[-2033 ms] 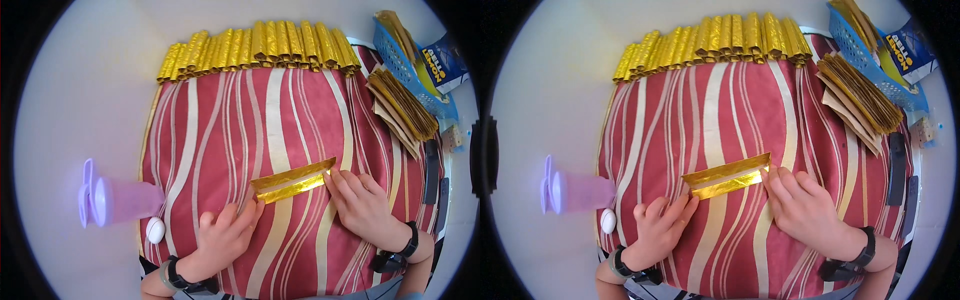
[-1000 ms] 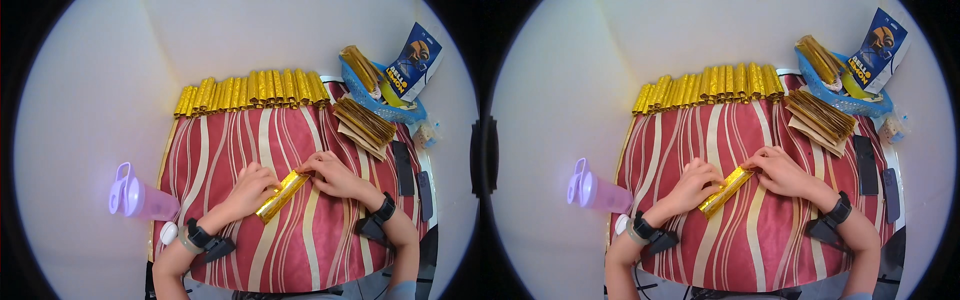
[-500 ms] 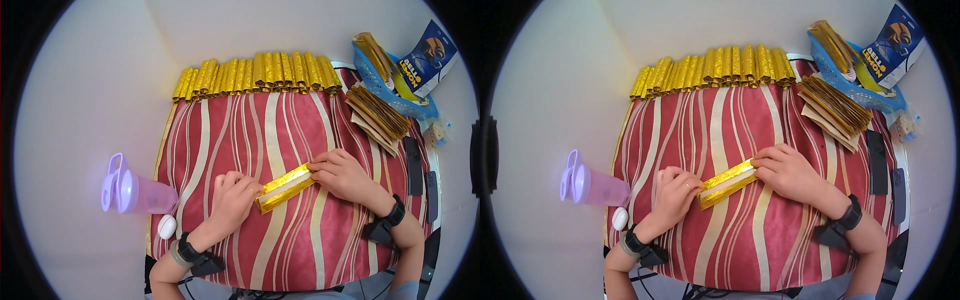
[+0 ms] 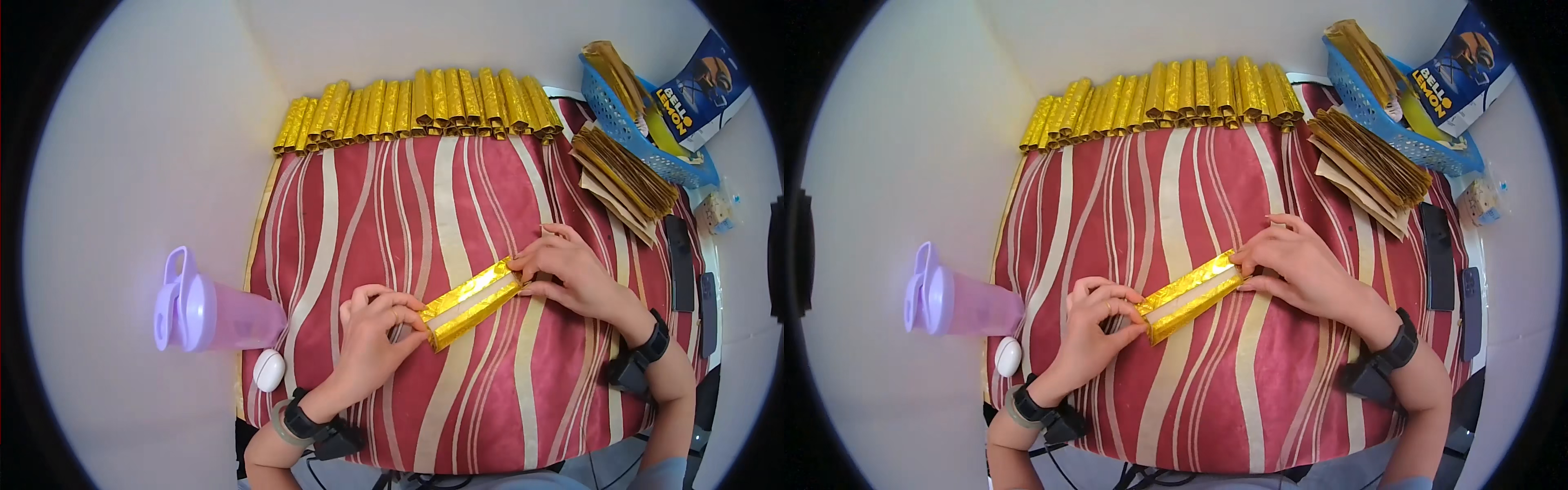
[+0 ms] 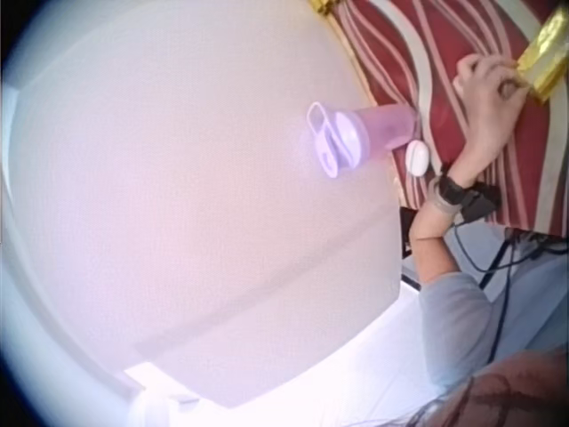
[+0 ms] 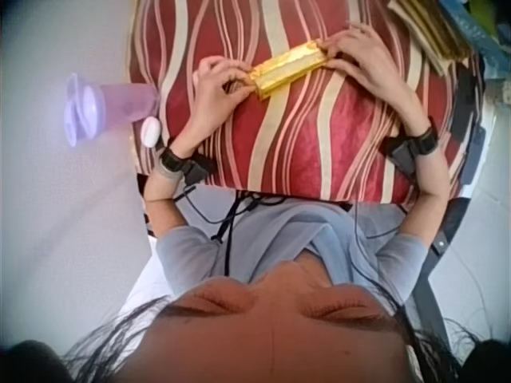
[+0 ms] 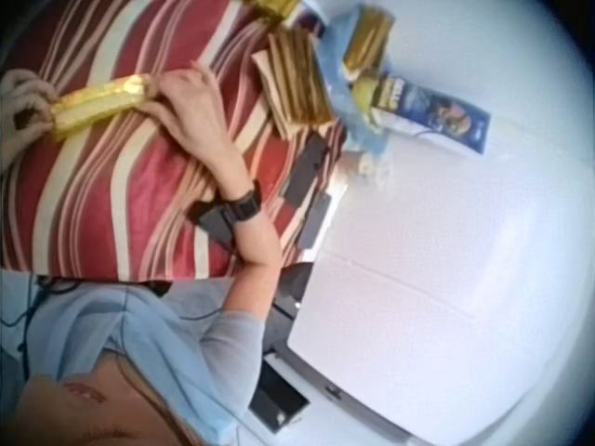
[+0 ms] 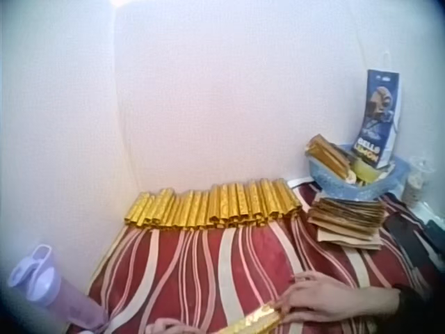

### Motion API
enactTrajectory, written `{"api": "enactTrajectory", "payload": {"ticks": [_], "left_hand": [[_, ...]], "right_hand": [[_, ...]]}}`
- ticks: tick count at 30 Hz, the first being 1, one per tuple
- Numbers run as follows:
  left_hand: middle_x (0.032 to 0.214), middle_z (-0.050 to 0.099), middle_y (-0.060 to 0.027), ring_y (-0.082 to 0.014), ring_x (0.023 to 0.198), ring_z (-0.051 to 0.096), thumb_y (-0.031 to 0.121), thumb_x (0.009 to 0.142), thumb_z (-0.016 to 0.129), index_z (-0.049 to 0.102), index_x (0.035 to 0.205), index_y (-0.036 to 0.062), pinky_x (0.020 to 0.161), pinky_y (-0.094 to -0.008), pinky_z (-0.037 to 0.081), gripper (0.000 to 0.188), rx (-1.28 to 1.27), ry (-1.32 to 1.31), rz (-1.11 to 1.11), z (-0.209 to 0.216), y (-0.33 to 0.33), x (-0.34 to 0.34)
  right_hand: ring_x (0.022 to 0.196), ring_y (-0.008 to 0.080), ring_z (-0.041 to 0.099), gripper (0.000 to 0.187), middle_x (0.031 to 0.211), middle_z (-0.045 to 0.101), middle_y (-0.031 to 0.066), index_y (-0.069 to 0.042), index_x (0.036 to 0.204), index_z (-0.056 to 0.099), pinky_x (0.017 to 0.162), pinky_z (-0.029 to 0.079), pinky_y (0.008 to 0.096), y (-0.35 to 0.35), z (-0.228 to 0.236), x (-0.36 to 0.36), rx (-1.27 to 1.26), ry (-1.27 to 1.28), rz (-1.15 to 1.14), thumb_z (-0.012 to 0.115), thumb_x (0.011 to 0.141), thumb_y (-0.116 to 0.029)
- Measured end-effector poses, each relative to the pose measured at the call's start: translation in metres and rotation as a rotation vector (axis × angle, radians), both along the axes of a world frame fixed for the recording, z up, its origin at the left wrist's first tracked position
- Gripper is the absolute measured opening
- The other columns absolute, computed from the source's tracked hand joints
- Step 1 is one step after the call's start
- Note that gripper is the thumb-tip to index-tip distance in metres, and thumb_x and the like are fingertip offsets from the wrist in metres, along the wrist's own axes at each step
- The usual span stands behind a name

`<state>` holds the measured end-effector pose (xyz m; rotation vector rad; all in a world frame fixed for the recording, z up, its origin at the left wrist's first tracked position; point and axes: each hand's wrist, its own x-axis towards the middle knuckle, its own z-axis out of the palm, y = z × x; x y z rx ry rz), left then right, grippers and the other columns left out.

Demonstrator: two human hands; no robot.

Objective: Folding gold-colored foil sheets into thin rectangular shapes and stacking them.

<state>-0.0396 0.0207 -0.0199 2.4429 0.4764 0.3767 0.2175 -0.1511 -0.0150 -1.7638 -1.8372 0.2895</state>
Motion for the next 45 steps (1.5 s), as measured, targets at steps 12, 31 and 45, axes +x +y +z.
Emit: {"api": "enactTrajectory", "payload": {"ticks": [12, 31, 45], "left_hand": [[0.109, 0.066, 0.0049, -0.0243, 0.113, 0.045, 0.014, 0.065, 0.084, 0.071, 0.077, 0.0135, 0.097, -0.0402, 0.031, 0.017, 0.012, -0.038, 0.036, 0.0, -0.008, -0.006], [0.104, 0.066, 0.0023, -0.0236, 0.106, 0.048, 0.005, 0.072, 0.075, 0.07, 0.077, 0.0062, 0.092, -0.0376, 0.037, 0.007, 0.025, -0.02, 0.07, 0.002, -0.009, 0.002], [0.101, 0.058, 0.0005, -0.0231, 0.104, 0.048, 0.008, 0.069, 0.074, 0.06, 0.076, 0.01, 0.085, -0.0404, 0.032, 0.016, 0.16, -0.005, 0.031, -0.005, -0.01, 0.008]], "right_hand": [[0.096, 0.0182, 0.061, 0.012, 0.095, 0.069, 0.0004, -0.01, 0.086, 0.064, 0.107, 0.032, 0.0449, 0.006, 0.003, -0.009, 0.01, 0.001, -0.072, 0.072, 0.082, -0.019], [0.091, 0.0221, 0.061, 0.015, 0.091, 0.066, 0.0036, -0.007, 0.083, 0.061, 0.096, 0.039, 0.0405, 0.01, -0.004, -0.014, 0.066, -0.014, -0.123, 0.074, 0.077, -0.011], [0.088, 0.0262, 0.057, 0.017, 0.086, 0.061, 0.0061, -0.006, 0.084, 0.058, 0.086, 0.041, 0.0379, 0.013, -0.008, -0.018, 0.112, -0.028, -0.163, 0.073, 0.076, -0.008]]}}
